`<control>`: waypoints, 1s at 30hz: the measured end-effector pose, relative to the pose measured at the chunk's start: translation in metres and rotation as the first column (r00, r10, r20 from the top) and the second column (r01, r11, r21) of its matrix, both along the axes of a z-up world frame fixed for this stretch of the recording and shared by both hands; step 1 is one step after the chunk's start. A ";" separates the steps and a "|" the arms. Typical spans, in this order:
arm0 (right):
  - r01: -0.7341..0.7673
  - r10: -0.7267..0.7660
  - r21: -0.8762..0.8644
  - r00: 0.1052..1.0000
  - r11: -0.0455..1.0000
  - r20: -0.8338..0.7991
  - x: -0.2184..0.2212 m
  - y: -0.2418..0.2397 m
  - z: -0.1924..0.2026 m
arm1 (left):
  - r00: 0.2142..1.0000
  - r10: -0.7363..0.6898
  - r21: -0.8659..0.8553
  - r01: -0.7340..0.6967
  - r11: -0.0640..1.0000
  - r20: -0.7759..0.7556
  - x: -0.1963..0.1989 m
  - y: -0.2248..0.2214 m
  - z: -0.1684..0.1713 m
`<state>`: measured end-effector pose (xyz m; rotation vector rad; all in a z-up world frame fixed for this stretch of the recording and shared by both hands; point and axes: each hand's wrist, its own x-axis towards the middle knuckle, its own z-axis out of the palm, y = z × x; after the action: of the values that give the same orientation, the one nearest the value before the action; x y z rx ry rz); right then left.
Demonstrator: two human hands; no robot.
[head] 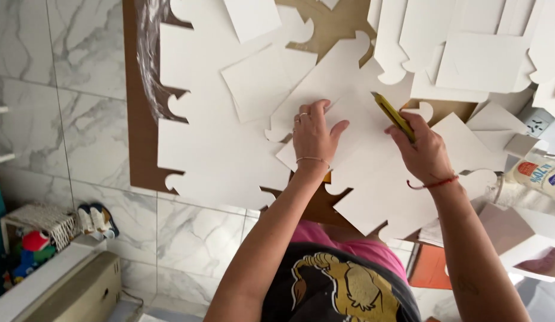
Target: Cutting out paper patterns with scissors and scoring fold lines with a utility knife
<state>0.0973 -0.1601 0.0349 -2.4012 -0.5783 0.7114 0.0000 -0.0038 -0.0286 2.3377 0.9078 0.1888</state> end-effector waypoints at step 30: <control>-0.416 0.383 0.068 0.882 0.907 0.275 0.019 -0.004 -0.008 | 0.992 -0.032 0.481 -0.031 0.876 0.121 -0.001 -0.033 -0.018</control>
<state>0.1160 -0.1640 0.0264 -2.2901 -1.2188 0.5079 -0.0013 -0.0365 -0.0463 2.7407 0.8710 0.6207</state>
